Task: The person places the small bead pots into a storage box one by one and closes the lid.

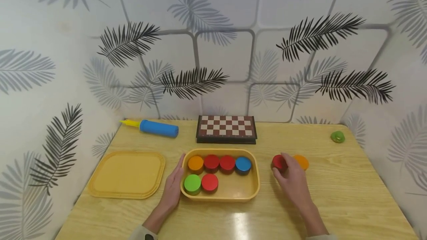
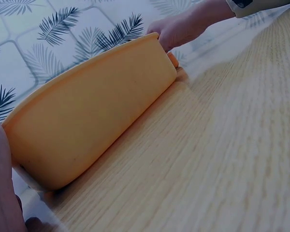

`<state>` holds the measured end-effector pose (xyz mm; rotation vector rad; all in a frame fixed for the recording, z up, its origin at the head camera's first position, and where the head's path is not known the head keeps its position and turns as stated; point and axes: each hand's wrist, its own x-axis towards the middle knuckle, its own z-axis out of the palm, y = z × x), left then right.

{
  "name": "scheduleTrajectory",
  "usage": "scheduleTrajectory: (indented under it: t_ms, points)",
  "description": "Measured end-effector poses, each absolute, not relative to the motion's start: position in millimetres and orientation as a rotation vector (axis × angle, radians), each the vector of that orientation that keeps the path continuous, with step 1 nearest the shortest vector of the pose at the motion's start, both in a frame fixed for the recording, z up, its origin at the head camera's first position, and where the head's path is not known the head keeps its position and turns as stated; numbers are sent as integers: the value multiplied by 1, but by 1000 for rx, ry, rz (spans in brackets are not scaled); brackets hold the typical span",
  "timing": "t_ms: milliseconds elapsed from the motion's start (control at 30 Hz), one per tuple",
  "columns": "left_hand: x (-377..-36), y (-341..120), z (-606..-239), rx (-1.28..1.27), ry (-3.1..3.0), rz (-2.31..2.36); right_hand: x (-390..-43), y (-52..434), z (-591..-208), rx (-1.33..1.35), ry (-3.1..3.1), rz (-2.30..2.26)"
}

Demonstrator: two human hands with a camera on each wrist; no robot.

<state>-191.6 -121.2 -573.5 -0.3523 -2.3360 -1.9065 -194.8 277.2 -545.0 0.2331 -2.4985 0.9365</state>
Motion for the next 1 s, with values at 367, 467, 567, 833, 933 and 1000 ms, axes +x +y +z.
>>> scheduleTrajectory:
  t_ms: [367,467,567,833,933,1000]
  points:
    - [-192,-121,-574,-341,-2335,-1913,-196,272,-561,202,-2467,933]
    - [-192,-121,-574,-341,-2338,-1914,-194,270,-568,143,-2454,1037]
    - [-192,-121,-575,-343,-2334,-1916,-193,269,-573,53,-2479,1132]
    - [-191,-121,-577,-343,-2329,-1926,-191,267,-573,-116,-2498,1220]
    - [-192,-121,-577,-345,-2333,-1924,-192,267,-573,-151,-2474,1245]
    - [-193,-121,-576,-345,-2338,-1917,-193,267,-573,-171,-2458,1253]
